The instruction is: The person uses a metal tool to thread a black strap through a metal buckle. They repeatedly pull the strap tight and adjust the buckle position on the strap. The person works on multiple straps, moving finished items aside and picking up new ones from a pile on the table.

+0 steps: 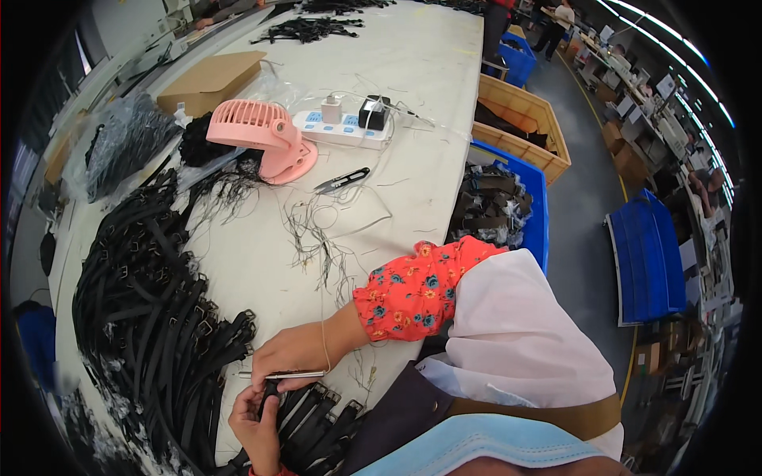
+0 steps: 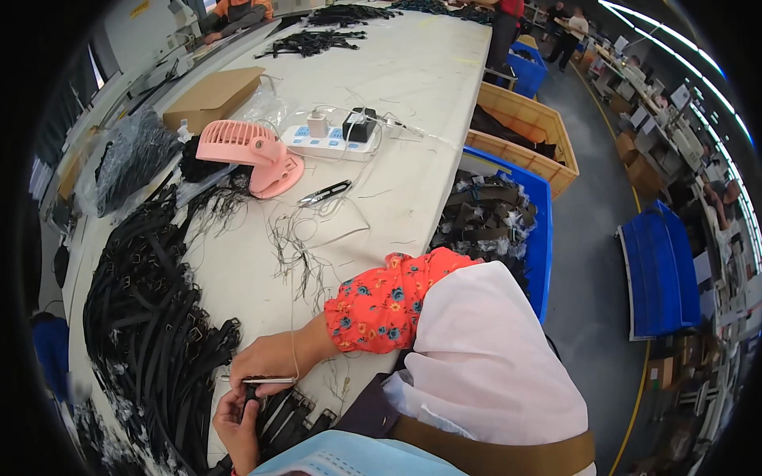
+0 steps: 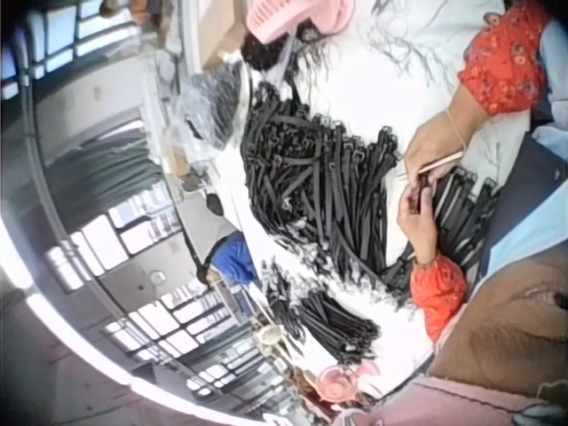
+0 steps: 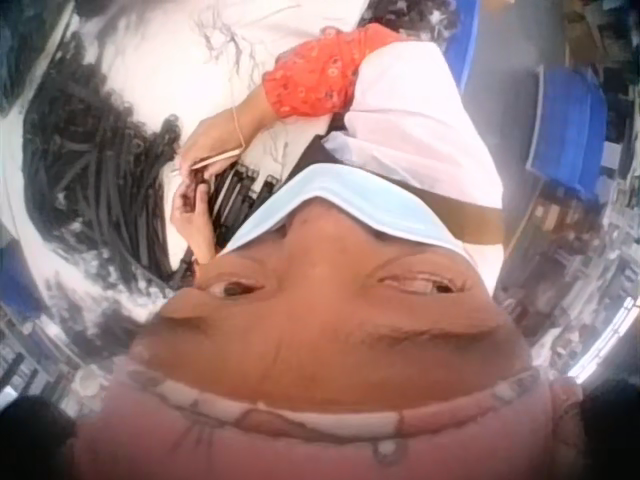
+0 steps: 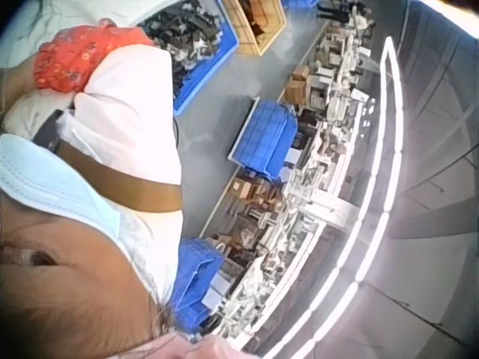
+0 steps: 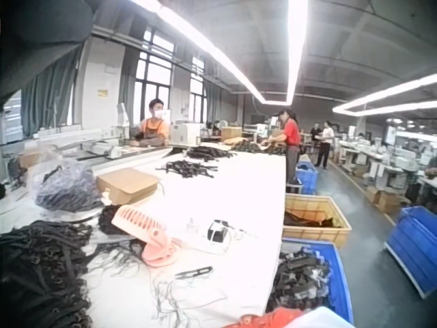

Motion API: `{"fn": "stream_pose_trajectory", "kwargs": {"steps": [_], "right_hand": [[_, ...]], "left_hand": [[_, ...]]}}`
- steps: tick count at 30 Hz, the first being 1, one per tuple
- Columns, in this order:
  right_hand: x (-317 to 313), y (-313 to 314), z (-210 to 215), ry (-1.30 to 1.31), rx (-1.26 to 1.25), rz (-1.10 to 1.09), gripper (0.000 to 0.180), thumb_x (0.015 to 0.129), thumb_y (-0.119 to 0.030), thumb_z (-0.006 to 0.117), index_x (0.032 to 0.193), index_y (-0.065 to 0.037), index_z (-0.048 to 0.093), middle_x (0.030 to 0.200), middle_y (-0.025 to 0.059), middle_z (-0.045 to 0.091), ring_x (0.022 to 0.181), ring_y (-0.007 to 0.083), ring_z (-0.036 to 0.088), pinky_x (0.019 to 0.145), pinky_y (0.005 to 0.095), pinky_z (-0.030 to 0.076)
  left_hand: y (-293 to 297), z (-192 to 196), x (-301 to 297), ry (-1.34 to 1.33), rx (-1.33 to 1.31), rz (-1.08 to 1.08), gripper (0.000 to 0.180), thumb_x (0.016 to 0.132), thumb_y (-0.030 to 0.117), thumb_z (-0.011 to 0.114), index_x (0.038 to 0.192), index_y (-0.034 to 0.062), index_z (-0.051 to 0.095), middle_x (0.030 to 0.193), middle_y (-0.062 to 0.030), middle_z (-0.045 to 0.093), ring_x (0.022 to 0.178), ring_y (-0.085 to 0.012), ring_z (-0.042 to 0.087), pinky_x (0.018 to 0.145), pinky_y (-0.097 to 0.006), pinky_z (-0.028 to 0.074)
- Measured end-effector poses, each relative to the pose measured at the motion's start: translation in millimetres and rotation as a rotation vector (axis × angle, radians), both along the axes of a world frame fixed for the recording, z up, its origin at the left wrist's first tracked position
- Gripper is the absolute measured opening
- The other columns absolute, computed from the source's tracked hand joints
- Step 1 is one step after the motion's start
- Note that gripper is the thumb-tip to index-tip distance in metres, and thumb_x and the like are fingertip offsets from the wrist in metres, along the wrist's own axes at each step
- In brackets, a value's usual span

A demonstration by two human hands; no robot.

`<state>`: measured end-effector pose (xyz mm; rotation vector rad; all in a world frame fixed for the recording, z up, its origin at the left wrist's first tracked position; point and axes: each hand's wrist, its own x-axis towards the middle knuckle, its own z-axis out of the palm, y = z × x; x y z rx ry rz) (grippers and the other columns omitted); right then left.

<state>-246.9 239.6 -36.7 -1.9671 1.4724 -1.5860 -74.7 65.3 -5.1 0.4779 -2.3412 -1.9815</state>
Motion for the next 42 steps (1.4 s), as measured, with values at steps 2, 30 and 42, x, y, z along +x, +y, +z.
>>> {"fn": "stream_pose_trajectory", "kwargs": {"steps": [2,30,42], "right_hand": [[0.3,-0.3,2.2,0.021,0.011,-0.001,0.036,0.087,-0.014,0.074,0.118,-0.006,0.058,0.111,0.0128,0.065,0.102,0.0353,0.064,0.086,0.044,0.053],[-2.8,0.6,4.2,0.191,0.024,-0.035,0.02,0.094,-0.012,0.066,0.114,-0.011,0.063,0.104,0.0104,0.064,0.1,0.032,0.064,0.083,0.0428,0.054],[9.5,14.5,40.2,-0.412,0.373,-0.089,0.023,0.103,-0.011,0.061,0.125,-0.005,0.06,0.098,0.0094,0.071,0.076,0.0156,0.07,0.073,0.0308,0.057]], "left_hand": [[-0.9,-1.2,-0.4,0.021,0.001,0.016,0.025,0.095,0.0,0.071,0.119,-0.0063,0.066,0.11,-0.009,0.071,0.097,-0.0156,0.066,0.088,-0.028,0.053],[10.2,0.4,-6.6,0.235,-0.693,-0.029,0.008,0.09,-0.002,0.068,0.098,-0.0007,0.066,0.09,-0.0133,0.066,0.076,-0.0241,0.063,0.067,-0.031,0.048],[-8.1,9.9,-2.1,0.126,-0.375,-0.037,0.007,0.096,0.006,0.067,0.097,-0.0017,0.067,0.088,-0.0063,0.063,0.07,-0.0099,0.059,0.062,-0.025,0.046]]}}
